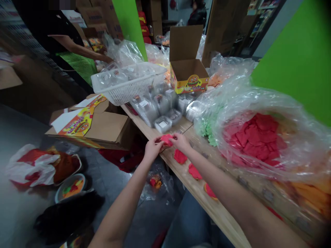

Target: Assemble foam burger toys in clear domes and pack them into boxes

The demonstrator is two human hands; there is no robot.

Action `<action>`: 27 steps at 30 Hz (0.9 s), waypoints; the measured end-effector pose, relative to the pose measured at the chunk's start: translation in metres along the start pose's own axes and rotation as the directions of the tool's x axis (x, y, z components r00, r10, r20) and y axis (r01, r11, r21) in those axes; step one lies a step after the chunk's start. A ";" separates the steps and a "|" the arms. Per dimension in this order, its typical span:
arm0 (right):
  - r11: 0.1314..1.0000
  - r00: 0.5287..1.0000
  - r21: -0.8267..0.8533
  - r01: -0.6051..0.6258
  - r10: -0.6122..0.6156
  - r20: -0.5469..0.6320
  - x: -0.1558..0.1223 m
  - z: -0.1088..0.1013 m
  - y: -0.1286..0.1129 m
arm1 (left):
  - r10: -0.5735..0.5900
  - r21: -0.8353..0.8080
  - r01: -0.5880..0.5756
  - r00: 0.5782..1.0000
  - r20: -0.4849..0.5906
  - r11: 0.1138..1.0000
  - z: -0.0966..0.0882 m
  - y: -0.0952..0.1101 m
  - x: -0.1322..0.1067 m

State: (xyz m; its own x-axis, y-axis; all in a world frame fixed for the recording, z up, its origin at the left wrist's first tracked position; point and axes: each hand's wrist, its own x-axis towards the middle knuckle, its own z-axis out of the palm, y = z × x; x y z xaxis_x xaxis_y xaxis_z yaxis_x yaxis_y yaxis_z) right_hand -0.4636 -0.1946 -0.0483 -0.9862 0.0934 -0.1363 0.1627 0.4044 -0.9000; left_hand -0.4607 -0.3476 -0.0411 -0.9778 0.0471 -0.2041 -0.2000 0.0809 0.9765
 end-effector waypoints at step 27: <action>0.563 0.921 -0.776 0.285 -0.385 0.059 -0.023 -0.031 0.016 | 0.417 0.665 -0.641 0.763 0.494 0.384 -0.001 -0.012 0.009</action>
State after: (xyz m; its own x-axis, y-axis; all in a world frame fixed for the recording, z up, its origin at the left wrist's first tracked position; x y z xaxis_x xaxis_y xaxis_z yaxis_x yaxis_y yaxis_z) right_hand -0.4372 -0.1619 -0.0464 -0.9727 -0.1233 0.1965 -0.1670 0.9602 -0.2239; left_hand -0.4674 -0.3490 -0.0549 -0.7985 0.5614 0.2171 0.5910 0.6628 0.4598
